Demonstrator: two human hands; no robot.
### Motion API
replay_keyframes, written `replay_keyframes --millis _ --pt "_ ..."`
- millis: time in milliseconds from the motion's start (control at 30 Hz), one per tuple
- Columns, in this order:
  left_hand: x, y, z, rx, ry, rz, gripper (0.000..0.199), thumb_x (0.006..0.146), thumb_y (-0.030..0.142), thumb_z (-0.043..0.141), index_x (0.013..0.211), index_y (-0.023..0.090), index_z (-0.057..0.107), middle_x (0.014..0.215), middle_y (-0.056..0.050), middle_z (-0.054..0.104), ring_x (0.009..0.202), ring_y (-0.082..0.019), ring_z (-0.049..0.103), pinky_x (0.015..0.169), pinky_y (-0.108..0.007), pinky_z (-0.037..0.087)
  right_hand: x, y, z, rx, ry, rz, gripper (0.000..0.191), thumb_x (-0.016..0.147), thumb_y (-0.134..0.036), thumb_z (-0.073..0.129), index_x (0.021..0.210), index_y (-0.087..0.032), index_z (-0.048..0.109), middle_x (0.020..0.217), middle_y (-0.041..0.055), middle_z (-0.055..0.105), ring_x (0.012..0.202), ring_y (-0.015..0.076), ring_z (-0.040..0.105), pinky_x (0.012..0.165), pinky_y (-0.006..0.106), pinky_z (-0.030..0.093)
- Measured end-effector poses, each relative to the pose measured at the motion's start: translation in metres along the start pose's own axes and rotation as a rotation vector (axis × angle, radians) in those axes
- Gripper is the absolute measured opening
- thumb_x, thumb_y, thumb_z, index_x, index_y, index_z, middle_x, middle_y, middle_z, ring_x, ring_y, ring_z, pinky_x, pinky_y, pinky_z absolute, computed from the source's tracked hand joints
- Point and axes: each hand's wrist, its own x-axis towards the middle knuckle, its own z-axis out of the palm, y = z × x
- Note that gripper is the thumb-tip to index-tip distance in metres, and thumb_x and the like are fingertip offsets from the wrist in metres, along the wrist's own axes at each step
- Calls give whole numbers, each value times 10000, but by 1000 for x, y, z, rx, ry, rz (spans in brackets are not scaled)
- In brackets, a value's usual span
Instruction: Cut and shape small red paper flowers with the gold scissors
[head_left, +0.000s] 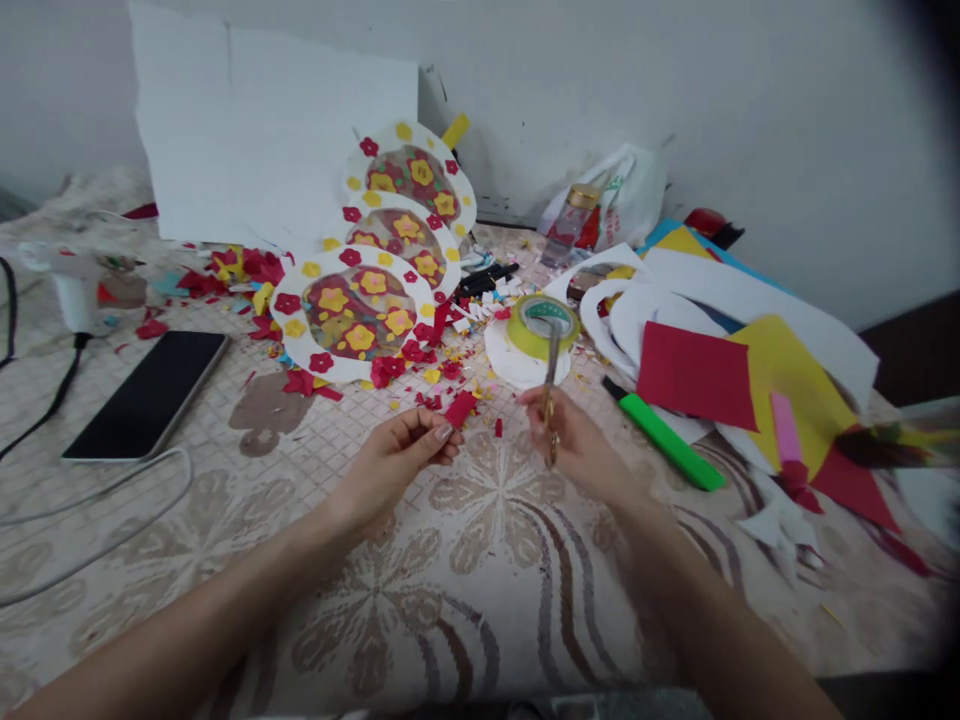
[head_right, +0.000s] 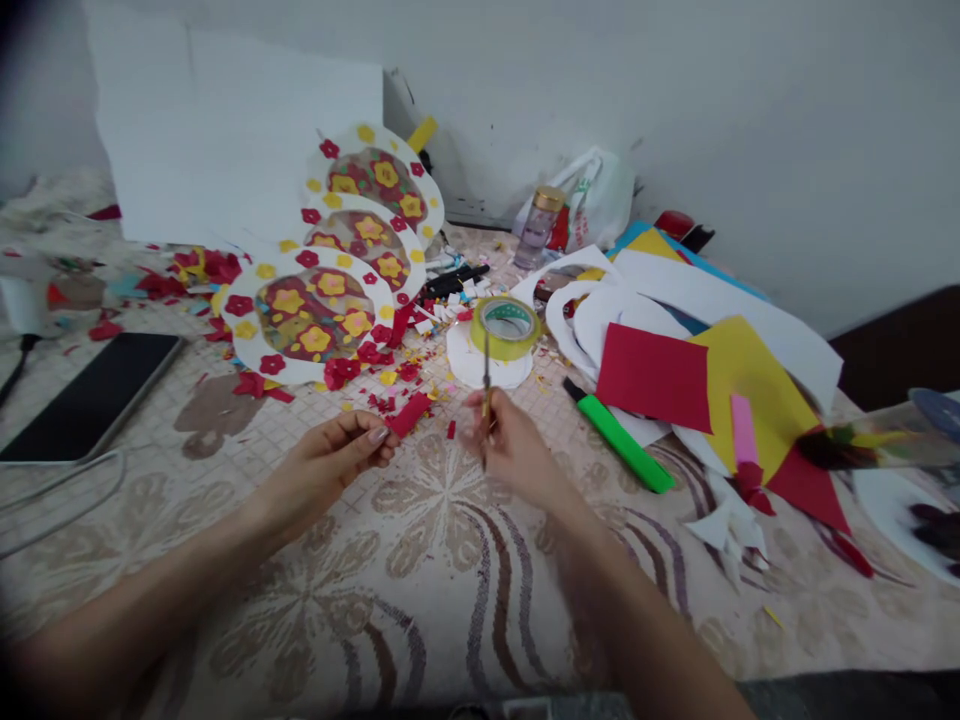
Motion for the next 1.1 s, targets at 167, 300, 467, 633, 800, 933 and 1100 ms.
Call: replay_keyframes --millis 167,300,467,633,800,933,1100 --pt "0 4 -1 -3 21 43 154 757 281 659 795 151 584 825 -33 657 753 -130 588 738 -273 448 -13 -21 31 7 -247 -32 250 850 -436 449 842 -192 499 654 -14 478 573 129 418 541 250 343" --pt "0 4 -3 7 17 72 127 762 258 650 800 157 583 801 -16 635 789 -133 580 764 -280 451 -15 -24 39 -16 -312 -33 370 823 -544 448 729 -188 496 610 -8 479 545 128 404 522 245 334" --pt "0 2 -3 -11 25 66 127 760 255 651 803 157 584 780 8 603 727 -105 560 740 -259 450 -16 -26 42 21 -324 5 465 802 -636 406 686 -190 475 583 -11 455 517 121 371 504 243 328" --pt "0 3 -1 -49 30 49 129 760 258 649 794 152 582 780 -5 606 741 -114 562 741 -266 450 -16 -25 43 30 -341 11 444 812 -609 400 689 -188 467 592 -10 446 518 120 356 506 248 316" --pt "0 4 -1 -64 28 37 121 759 251 651 779 152 585 763 -2 603 713 -108 556 729 -264 440 -18 -24 44 68 -362 13 407 818 -574 415 685 -191 445 593 -19 424 513 112 331 493 242 290" --pt "0 2 -1 -73 20 22 131 753 251 659 784 148 584 757 1 605 708 -105 558 745 -268 434 -18 -26 45 98 -361 42 432 807 -598 426 663 -192 427 575 -22 412 510 113 339 480 237 274" --pt "0 -1 -2 -89 18 14 130 751 241 662 786 141 586 747 2 606 700 -103 556 747 -265 429 -16 -26 45 75 -349 51 456 799 -620 424 650 -189 422 557 -24 407 502 108 340 473 227 273"
